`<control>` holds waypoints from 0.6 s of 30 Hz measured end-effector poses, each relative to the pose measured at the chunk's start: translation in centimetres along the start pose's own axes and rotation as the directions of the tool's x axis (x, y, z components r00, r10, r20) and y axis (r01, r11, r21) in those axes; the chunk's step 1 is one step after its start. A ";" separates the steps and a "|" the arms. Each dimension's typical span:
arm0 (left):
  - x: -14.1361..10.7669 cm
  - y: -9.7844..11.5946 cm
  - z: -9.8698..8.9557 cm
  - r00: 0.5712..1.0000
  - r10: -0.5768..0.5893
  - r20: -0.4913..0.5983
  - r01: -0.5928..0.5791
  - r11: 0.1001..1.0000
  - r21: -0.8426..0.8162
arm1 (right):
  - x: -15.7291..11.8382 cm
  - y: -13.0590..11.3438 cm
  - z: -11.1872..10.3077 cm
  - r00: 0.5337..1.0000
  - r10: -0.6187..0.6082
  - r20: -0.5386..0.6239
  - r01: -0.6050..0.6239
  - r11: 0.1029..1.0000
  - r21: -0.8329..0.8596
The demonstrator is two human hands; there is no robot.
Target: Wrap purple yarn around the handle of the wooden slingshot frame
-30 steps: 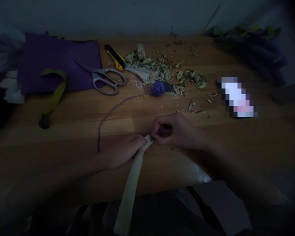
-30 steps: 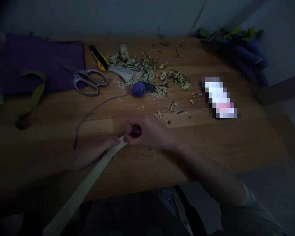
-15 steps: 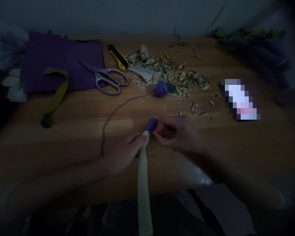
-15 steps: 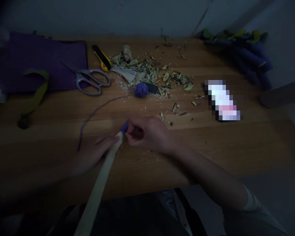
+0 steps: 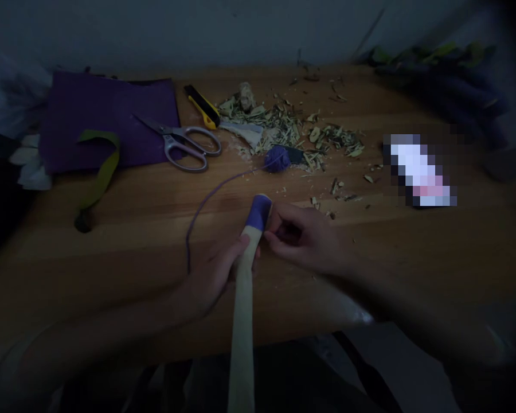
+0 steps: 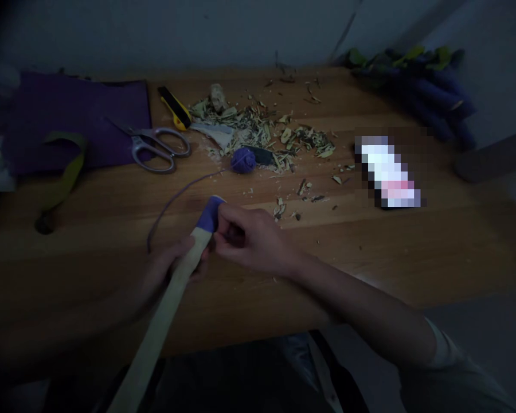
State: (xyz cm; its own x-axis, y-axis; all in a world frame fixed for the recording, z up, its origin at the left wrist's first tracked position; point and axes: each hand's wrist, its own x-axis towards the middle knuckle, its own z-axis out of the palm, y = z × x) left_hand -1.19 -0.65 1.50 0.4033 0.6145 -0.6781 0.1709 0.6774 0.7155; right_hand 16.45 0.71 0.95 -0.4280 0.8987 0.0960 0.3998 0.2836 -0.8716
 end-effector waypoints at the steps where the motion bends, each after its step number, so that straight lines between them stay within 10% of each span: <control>1: 0.1 0.0 0.0 0.999 0.005 0.041 -0.004 0.999 -0.036 | 0.0 0.0 0.1 1.000 0.013 -0.008 -0.013 1.000 0.019; 11: 0.7 0.5 -0.7 0.940 0.039 0.338 0.058 0.960 -0.273 | -0.1 -0.2 0.7 0.981 0.140 -0.133 -0.108 0.969 0.220; 18: 0.2 0.8 -0.8 0.930 0.129 0.343 -0.050 0.972 -0.229 | -0.2 -0.3 0.8 0.989 0.115 -0.089 -0.088 0.961 0.261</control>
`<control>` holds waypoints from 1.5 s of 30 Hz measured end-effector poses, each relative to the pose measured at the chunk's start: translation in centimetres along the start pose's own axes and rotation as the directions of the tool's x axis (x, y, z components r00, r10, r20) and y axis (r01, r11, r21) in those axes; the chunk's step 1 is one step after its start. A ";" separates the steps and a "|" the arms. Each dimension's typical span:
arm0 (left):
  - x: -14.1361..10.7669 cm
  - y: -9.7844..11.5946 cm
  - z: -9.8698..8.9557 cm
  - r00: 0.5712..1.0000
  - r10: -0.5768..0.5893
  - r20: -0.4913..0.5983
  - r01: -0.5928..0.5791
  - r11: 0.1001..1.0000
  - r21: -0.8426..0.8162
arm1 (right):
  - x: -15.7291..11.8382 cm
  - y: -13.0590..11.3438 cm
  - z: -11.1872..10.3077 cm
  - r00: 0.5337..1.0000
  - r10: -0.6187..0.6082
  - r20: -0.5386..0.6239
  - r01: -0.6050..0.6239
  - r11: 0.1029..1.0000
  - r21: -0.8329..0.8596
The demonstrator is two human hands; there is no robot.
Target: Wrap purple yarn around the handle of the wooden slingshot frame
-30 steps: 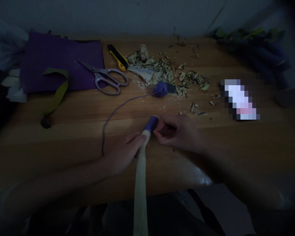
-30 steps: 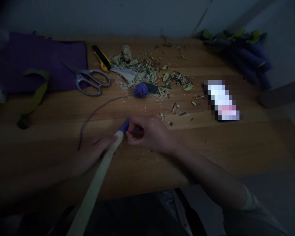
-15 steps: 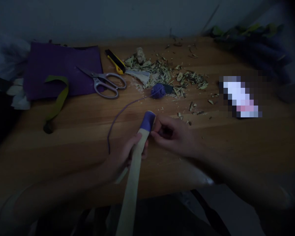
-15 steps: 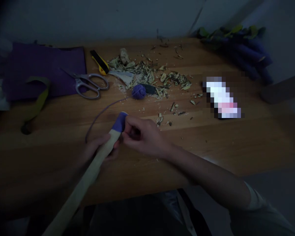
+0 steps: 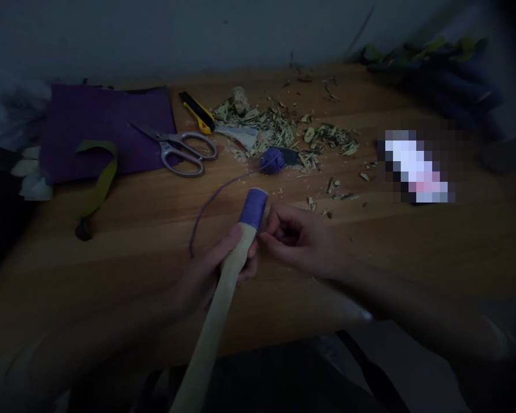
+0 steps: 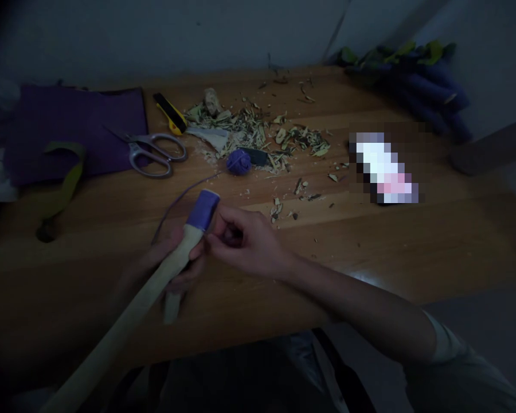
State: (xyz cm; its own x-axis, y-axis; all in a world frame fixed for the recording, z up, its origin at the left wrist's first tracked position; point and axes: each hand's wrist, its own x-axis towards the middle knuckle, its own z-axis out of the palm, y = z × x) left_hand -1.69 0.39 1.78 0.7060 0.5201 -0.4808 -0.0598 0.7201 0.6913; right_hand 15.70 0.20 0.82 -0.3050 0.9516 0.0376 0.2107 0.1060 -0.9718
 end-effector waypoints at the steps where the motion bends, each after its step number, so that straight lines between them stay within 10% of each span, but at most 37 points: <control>1: 0.0 0.1 -0.1 1.000 0.002 0.028 -0.001 1.000 -0.017 | 0.0 0.0 0.0 1.000 0.000 -0.006 0.000 1.000 0.010; 13: 1.1 -0.7 -1.0 0.962 0.024 0.272 0.025 0.984 -0.176 | 0.3 0.6 0.0 0.989 0.109 0.095 -0.134 0.934 0.330; 31: 0.2 -0.3 -0.2 0.973 0.064 0.220 -0.035 0.991 -0.132 | -0.2 0.2 0.5 0.999 -0.037 0.014 0.033 0.975 0.218; 39: 0.6 -0.9 -0.3 0.902 0.177 0.393 -0.085 0.967 -0.239 | -0.3 0.0 1.1 0.992 0.038 0.118 -0.069 0.959 0.275; 45: 0.2 -1.3 -0.1 0.940 0.044 0.339 -0.022 0.997 -0.068 | 0.4 0.5 0.4 0.964 0.115 0.240 -0.195 0.918 0.346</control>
State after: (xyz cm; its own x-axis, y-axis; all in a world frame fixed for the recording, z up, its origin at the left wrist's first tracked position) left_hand -1.52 -0.38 0.73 0.9000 0.3650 -0.2382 -0.1237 0.7381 0.6633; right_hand 15.33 0.55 0.22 -0.4931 0.8600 -0.1311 -0.0685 -0.1886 -0.9797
